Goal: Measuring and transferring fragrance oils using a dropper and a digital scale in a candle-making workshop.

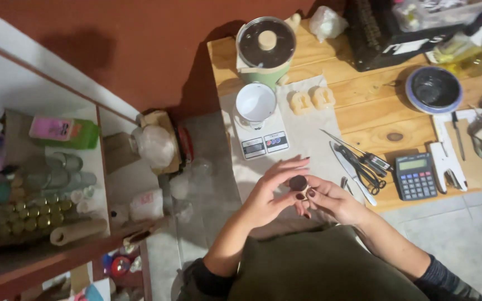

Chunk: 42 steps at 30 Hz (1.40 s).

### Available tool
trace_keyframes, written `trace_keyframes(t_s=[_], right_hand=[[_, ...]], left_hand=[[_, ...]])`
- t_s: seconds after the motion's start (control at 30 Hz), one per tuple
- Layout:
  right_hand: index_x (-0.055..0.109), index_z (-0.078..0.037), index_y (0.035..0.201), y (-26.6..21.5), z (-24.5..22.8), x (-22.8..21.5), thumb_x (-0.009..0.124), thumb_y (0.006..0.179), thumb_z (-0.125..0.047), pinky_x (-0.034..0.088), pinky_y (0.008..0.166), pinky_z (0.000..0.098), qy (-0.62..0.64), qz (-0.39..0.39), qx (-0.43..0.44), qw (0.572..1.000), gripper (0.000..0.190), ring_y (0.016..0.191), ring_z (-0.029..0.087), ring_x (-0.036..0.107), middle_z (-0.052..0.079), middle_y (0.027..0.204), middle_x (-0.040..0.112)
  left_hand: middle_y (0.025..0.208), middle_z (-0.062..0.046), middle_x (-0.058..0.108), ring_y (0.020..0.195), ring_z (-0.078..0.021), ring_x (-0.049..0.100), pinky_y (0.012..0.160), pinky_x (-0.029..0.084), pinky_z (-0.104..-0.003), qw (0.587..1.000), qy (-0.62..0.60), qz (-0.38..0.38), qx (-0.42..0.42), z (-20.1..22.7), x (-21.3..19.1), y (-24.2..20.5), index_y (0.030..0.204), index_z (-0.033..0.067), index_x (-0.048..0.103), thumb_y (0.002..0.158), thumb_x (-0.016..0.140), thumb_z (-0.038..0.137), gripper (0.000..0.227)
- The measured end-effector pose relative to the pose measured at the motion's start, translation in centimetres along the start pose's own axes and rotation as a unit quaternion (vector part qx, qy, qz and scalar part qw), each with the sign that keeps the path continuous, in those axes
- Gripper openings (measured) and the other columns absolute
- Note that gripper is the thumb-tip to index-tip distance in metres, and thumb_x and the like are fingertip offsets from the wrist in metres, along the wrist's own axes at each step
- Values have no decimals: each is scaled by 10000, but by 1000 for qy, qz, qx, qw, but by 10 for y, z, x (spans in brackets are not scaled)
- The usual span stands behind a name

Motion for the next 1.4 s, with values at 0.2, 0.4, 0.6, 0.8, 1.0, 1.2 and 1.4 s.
trace_keyframes(t_s=[0.2,0.4,0.6,0.8,1.0,1.2,1.4], right_hand=[[462,21,1372,-26,-44,35,585,1059,-175,525,712,300,-121,60,-94,986,389,859,187,629,135,1028,666],[378,-29,1441,-33,-60,69,558,999,-275,543,578,308,-20,-14,-49,999,536,816,195,653,162,1036,653],[452,-17,1346,-40,-55,80,471,1040,-488,515,579,295,-66,-2,-45,997,562,765,149,540,79,1001,553],[508,-30,1150,-43,-36,62,479,1053,-555,365,519,262,-87,41,-128,987,535,617,126,470,43,865,508],[559,-25,1047,-47,-31,52,501,1051,-608,324,531,256,-136,45,-162,976,585,635,97,438,11,802,499],[580,-15,1047,-55,-41,59,483,1031,-640,338,552,242,-184,49,-200,961,632,671,91,460,16,844,535],[566,-38,1011,-64,-23,49,414,1049,-656,394,588,246,-218,16,-199,955,638,692,92,484,10,840,552]], left_hand=[[1498,-101,600,1523,-296,479,1280,383,-443,998,-32,4,59,53,12,1,1371,42,625,1001,702,70,379],[1501,-84,618,1605,-322,390,1350,309,-493,987,-47,-108,107,79,28,0,1342,64,635,1063,623,120,284],[1490,-49,638,1607,-310,407,1372,261,-513,984,25,-116,134,95,37,1,1367,93,609,1066,601,144,306],[1477,-19,638,1561,-274,454,1366,194,-551,980,103,-120,122,99,41,2,1343,113,611,1032,639,175,318],[1441,-50,679,1541,-283,507,1378,150,-570,985,49,-143,79,91,42,0,1302,127,645,1011,700,193,303],[1419,-64,691,1496,-266,566,1410,110,-560,985,-33,-158,58,88,51,0,1269,134,659,973,753,119,310],[1365,-84,682,1463,-268,549,1380,208,-498,974,-132,-176,46,84,61,0,1277,85,650,965,738,34,328]])
Point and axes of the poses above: each hand's wrist, its own y-axis towards the middle knuckle, its own x-axis out of the palm, z = x × y, the point moved 10 cm from there along y, towards the middle knuckle
